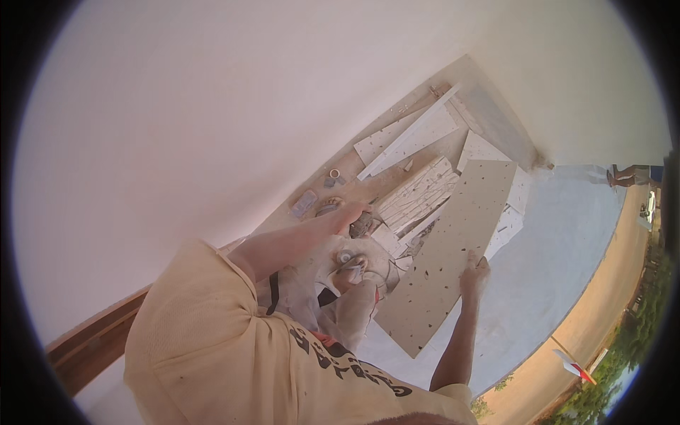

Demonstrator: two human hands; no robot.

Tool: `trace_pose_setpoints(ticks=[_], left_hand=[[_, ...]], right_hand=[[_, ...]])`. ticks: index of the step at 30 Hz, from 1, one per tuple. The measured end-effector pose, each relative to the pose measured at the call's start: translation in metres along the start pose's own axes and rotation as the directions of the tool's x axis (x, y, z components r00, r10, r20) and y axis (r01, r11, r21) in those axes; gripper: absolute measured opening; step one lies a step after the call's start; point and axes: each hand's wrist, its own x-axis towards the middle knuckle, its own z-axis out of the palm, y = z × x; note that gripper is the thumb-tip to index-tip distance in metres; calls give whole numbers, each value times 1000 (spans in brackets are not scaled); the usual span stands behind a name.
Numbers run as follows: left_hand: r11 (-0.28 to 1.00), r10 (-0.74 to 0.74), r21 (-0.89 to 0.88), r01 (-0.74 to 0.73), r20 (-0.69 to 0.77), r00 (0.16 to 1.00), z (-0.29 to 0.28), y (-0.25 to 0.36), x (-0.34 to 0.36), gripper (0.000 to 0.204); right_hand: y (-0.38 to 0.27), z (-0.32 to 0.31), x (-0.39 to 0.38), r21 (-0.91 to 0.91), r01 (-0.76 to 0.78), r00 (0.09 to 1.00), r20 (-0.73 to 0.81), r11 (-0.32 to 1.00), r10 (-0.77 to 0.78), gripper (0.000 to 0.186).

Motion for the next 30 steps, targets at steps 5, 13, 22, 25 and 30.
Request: trace_pose_setpoints(ticks=[5,13,22,25,30], left_hand=[[995,32,97,-13,-191,981,-44,-49,-150,28],[919,41,-337,-202,-429,903,-143,-282,-258,25],[656,-140,-650,-384,-605,784,-161,-471,-332,23],[585,-143,-676,-449,-631,763,-177,-517,-338,23],[313,-42,-731,-607,-649,760,-214,-562,-355,26]], right_hand=[[-30,-82,-63,-125,333,942,-5,934,-337,36],[34,-76,-126,-388,568,820,344,726,-458,41],[-30,-52,-205,-476,784,582,786,398,-208,43],[-64,-34,-241,-346,889,418,880,299,-225,44],[-121,5,-332,-176,976,200,959,128,-203,45]])
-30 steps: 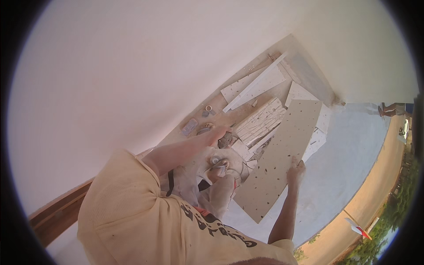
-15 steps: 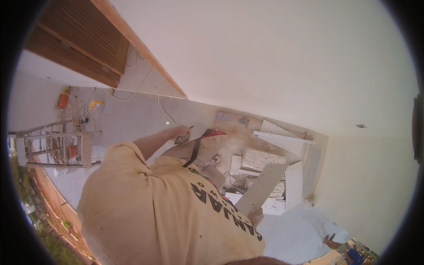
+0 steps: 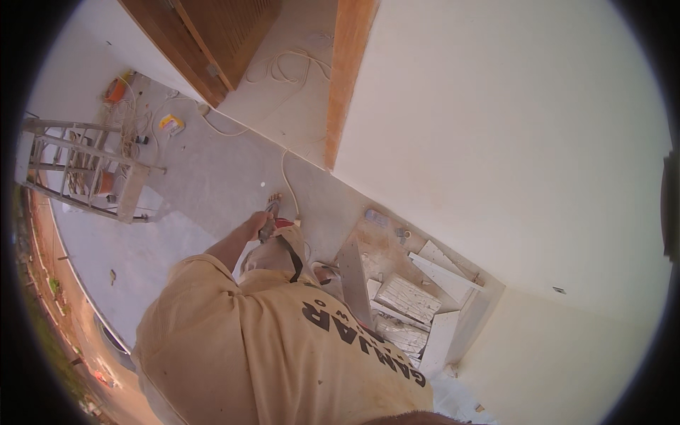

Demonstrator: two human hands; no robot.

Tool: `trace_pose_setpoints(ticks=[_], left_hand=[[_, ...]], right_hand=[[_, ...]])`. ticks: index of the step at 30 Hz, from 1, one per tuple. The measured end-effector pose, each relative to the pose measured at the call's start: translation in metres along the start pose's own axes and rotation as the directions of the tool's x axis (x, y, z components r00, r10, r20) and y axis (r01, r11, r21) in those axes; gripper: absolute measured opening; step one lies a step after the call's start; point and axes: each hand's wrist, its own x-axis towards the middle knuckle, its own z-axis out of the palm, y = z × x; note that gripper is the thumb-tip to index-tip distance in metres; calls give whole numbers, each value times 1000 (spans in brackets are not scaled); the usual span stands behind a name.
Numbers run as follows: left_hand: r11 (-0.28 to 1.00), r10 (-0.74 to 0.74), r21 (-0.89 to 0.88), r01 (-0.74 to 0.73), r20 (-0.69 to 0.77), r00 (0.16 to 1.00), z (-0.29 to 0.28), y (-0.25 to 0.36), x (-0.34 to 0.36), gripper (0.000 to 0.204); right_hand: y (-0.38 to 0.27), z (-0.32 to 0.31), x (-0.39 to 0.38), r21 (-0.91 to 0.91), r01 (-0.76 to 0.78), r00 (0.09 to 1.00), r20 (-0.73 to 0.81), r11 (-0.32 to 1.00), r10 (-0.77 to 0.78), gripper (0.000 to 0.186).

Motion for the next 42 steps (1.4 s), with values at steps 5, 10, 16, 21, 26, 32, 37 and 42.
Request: trace_pose_setpoints(ticks=[5,10,16,21,26,32,37,42], left_hand=[[980,18,-199,-1,88,996,-62,41,15,24],[946,51,-320,49,297,954,-133,117,30,20],[908,64,-409,96,361,930,-152,209,13,22],[837,227,-526,150,583,780,-145,290,21,23],[806,366,-583,101,626,688,-136,392,46,33],[837,381,-544,55,652,655,-134,565,90,43],[881,322,-473,-19,571,755,-135,697,98,41],[830,384,-556,-41,517,765,-128,821,72,32]], right_hand=[[-141,-20,45,-138,169,983,89,976,-158,45],[-304,-53,105,-297,267,952,228,917,-204,44],[-464,-89,159,-229,441,889,-25,868,-458,31],[-548,-116,223,-210,583,756,-214,785,-619,33],[-633,-139,292,-128,598,696,-407,791,-592,36],[-730,-213,395,-14,490,805,-376,871,-459,41],[-810,-287,449,6,531,770,-420,847,-480,43],[-873,-361,515,16,540,742,-481,841,-467,40]])
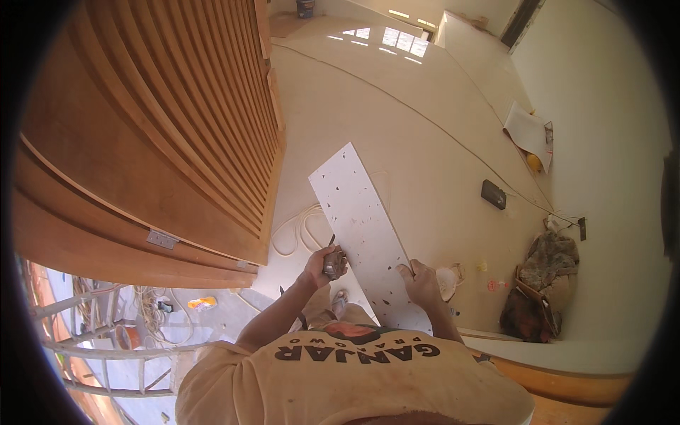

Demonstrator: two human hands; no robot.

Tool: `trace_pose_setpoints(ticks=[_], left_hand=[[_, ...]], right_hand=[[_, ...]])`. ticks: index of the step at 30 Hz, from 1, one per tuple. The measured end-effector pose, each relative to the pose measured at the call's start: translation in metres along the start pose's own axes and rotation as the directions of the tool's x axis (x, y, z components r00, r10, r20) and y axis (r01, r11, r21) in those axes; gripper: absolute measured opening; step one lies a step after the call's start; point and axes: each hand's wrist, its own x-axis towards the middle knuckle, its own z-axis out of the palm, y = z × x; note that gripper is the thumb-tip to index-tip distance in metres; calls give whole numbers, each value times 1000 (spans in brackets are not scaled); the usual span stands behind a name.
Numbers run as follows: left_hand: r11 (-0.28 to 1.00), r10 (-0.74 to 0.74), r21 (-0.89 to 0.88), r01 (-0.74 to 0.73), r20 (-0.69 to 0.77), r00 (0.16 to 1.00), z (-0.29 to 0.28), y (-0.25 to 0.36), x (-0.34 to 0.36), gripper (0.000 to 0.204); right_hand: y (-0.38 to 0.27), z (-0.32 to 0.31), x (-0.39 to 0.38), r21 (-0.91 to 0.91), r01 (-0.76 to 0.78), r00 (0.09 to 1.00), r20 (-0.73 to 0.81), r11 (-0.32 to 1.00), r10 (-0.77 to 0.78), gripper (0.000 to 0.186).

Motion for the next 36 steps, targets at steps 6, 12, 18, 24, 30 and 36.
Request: trace_pose_setpoints(ticks=[6,12,18,24,30,36], left_hand=[[996,77,55,-77,4,997,29,108,74,33],[994,73,81,-76,39,997,68,225,167,33],[981,53,183,-56,23,998,162,346,240,33],[983,60,170,-72,70,996,220,433,348,30],[978,156,148,-144,-73,985,259,525,475,28],[973,229,53,-223,-167,959,271,636,540,25]], right_hand=[[-4,7,141,78,-9,995,-97,997,16,40],[-30,0,294,144,-106,982,-142,984,127,45],[-54,-28,424,110,-141,966,-203,984,161,47],[-52,-69,578,200,-247,956,-112,948,272,46],[-23,-74,780,162,-230,968,-65,960,243,44],[-32,-48,955,128,-139,990,48,982,134,43]])
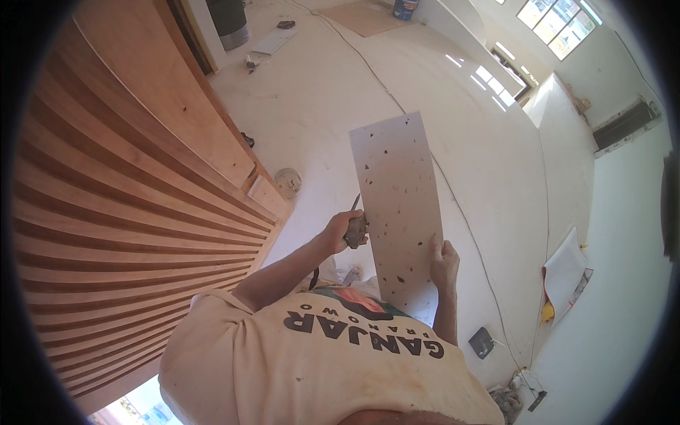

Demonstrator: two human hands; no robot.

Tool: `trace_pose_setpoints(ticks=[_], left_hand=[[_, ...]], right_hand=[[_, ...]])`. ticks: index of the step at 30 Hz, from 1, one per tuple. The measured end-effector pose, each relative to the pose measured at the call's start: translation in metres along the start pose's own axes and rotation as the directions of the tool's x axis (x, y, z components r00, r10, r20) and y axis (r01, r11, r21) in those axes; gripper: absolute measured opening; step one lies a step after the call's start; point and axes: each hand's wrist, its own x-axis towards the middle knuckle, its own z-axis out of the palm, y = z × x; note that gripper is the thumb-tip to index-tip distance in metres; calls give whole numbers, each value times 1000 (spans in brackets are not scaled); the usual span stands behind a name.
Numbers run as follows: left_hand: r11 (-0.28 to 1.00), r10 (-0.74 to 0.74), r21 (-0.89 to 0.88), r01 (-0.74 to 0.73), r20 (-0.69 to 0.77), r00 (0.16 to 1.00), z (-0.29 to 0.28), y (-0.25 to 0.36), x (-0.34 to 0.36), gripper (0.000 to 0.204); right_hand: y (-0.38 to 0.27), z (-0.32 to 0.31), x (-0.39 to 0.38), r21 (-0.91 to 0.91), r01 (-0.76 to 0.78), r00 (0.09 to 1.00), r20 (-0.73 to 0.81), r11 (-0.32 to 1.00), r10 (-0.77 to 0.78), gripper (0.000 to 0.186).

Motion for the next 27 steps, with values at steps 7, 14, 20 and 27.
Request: trace_pose_setpoints(ticks=[7,14,20,27], left_hand=[[979,111,-151,-136,-163,980,-36,95,93,25],[920,245,-237,-312,-273,930,-88,245,167,24],[825,353,-329,-459,-335,874,-123,374,196,24],[687,471,-388,-615,-407,783,-194,516,254,28]], right_hand=[[-70,70,175,-44,116,979,173,992,-106,43],[-205,169,326,-139,310,910,329,941,-251,45],[-332,259,432,-172,416,849,424,893,-314,43],[-464,385,556,-63,631,680,525,773,-512,43]])
